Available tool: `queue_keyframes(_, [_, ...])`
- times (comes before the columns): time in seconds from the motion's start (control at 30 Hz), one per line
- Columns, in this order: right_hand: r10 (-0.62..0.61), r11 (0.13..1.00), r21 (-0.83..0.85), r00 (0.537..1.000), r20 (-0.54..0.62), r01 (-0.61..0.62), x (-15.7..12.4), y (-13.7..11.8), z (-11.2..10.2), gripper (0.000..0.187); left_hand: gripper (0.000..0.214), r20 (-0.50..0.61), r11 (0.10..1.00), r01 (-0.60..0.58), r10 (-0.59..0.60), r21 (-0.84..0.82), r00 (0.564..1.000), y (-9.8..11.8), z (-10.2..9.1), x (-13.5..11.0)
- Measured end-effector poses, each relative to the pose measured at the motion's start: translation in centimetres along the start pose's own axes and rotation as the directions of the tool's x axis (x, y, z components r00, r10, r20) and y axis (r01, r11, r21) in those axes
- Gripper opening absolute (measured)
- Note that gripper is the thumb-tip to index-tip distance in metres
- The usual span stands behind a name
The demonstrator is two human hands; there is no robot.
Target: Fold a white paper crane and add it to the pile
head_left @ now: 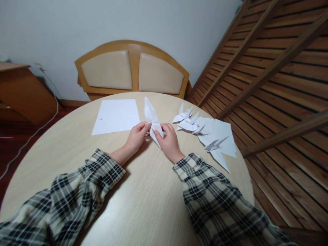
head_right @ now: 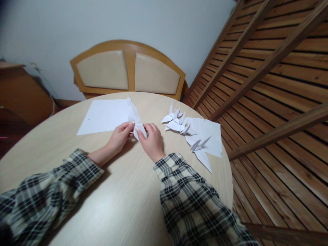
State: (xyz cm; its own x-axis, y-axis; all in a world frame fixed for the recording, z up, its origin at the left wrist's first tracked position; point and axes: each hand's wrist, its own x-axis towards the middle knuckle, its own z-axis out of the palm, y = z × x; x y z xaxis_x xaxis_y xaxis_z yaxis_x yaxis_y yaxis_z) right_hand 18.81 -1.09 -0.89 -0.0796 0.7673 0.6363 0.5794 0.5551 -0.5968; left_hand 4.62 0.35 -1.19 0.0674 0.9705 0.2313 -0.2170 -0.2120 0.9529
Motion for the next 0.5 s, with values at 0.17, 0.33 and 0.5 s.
queue_keyframes(0.17, [-0.054,0.998,0.031,0.998,-0.032,0.055,-0.09,-0.52,-0.31,0.006,0.020,-0.022,0.999,0.012,-0.013,-0.041,1.000,0.42,0.23,-0.06])
queue_keyframes(0.33, [-0.111,0.991,-0.078,0.992,-0.057,0.107,-0.04,-0.49,-0.52,0.007,0.012,-0.053,0.990,-0.003,-0.004,-0.138,0.999,0.78,0.52,-0.33])
queue_keyframes(0.5, [-0.171,0.944,-0.290,0.985,-0.032,0.154,-0.03,-0.32,-0.60,0.012,0.003,-0.002,0.990,0.040,-0.041,-0.136,0.999,0.66,0.72,-0.33])
